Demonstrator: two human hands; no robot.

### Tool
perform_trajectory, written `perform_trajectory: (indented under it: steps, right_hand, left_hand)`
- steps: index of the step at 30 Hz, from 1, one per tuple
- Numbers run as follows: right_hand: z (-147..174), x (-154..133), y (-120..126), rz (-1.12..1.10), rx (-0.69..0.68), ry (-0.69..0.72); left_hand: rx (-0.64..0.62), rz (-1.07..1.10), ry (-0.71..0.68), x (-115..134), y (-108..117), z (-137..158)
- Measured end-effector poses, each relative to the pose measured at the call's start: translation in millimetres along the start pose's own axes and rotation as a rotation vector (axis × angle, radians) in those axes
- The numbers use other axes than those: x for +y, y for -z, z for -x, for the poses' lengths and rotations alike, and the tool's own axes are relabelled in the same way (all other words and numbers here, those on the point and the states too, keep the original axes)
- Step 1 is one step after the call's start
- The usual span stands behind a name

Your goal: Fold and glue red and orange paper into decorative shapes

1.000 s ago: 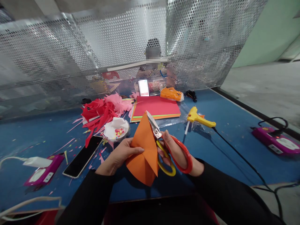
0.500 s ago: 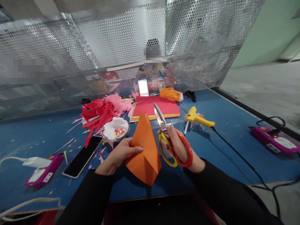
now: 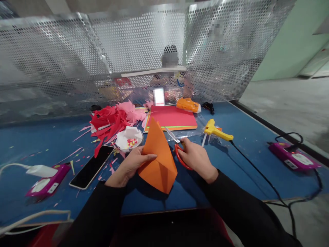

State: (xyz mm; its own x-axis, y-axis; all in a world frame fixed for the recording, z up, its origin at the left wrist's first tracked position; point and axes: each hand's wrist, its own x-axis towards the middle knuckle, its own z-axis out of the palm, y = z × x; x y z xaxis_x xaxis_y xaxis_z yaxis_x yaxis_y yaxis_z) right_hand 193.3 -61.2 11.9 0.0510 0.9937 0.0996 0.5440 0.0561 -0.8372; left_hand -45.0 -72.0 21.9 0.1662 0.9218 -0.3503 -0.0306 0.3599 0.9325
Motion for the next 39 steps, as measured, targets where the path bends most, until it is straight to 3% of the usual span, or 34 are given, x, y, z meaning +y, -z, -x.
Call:
perform_trajectory:
  steps: [5, 10, 17, 28, 35, 39]
  right_hand:
    - [-7.9, 2.8, -4.3, -0.249, -0.037, -0.048]
    - [-5.7, -5.2, -8.4, -0.579, -0.207, -0.112]
    - [2.9, -8.4, -19.0, -0.794, -0.321, -0.150]
    - [0.6, -10.3, -17.5, -0.907, -0.224, -0.182]
    - [-2.9, -7.1, -17.3, -0.843, -0.148, -0.161]
    - [-3.0, -5.9, -16.3, -0.792, -0.076, -0.115]
  left_hand:
    - [-0.035, 0.023, 0.021, -4.0, -3.5, -0.8]
    - [-0.066, 0.042, 0.016, -8.2, -7.5, -3.5]
    - [-0.071, 0.062, 0.011, -9.5, -10.8, -6.8]
    - [-0.096, 0.063, 0.053, -7.3, -12.7, -5.8]
    - [-0.177, 0.024, 0.103, -3.4, -14.2, 2.2]
    - [-0.131, 0.007, 0.063, -4.5, -14.0, -2.0]
